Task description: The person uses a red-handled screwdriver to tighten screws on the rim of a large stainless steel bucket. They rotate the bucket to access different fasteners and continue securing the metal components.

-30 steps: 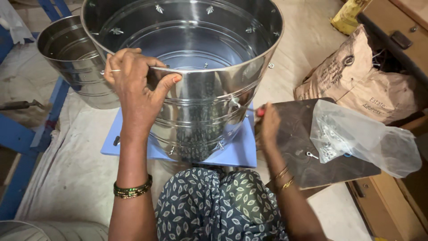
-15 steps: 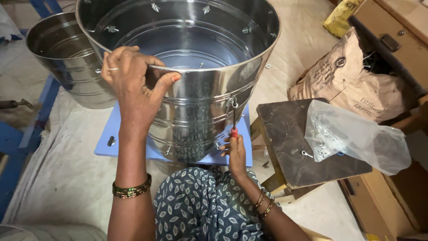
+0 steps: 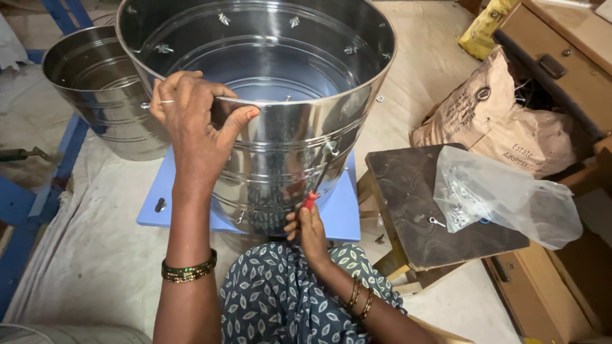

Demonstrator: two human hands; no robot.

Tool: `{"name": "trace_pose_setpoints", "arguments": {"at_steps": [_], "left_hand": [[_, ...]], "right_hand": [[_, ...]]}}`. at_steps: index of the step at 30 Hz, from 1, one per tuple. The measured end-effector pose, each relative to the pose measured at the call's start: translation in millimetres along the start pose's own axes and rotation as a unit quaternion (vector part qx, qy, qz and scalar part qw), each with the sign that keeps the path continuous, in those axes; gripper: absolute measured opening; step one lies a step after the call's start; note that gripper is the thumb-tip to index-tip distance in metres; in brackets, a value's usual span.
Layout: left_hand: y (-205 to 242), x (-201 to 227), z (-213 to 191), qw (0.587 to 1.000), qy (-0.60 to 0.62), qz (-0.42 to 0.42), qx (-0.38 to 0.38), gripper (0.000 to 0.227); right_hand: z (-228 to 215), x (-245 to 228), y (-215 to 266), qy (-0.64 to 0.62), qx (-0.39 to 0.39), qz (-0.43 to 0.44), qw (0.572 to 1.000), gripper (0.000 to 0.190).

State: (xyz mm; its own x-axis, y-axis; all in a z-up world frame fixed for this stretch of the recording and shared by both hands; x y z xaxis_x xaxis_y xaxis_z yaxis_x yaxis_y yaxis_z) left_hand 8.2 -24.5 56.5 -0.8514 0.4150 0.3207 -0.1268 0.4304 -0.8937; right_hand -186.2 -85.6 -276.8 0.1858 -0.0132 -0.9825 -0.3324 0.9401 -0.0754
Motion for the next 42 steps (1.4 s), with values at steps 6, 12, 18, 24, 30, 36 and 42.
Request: {"name": "trace_pose_setpoints", "arguments": {"at_steps": [6,12,18,24,30,36,42], "left_hand": [[1,-3,0,1.000,-0.005,0.008,-0.002,0.053],[-8,23,-5,0.997,-0.059,0.039,-0.012,0.048],[-16,84,45,0.991,-0.051,0.094,-0.077,0.044],[-44,115,153,0.985,-0.098,0.066,-0.128,0.036],[-70,125,244,0.971,-0.238,0.029,-0.026,0.017],[-53,122,249,0.954,-0.276,0.119,0.000,0.008],[-47,136,204,0.960,-0.230,0.155,-0.030,0.007]], "right_hand": [[-9,4,-4,0.075,-0.036,-0.006,0.997,0.031],[-37,55,33,0.096,-0.022,0.086,0.991,0.029],[-58,110,74,0.122,-0.014,0.113,0.986,0.027],[-67,133,75,0.089,-0.001,0.142,0.986,0.029],[-65,140,73,0.074,0.019,0.177,0.981,0.030],[-72,149,72,0.037,0.010,0.160,0.986,0.033],[-79,151,72,0.011,0.034,0.186,0.982,0.032]]}}
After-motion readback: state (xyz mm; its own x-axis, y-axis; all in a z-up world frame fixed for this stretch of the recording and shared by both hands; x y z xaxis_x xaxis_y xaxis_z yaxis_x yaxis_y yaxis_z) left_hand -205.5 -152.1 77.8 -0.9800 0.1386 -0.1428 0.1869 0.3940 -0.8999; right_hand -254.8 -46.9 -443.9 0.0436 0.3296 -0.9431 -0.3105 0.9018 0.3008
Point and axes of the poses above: each hand's wrist, its own y-axis away from the middle knuckle, its own z-axis out of the palm, x = y × z, the point moved 6 cm from there along -y, towards the middle knuckle, and after that the axes turned 8 degrees about y, right-handed, at the moved point
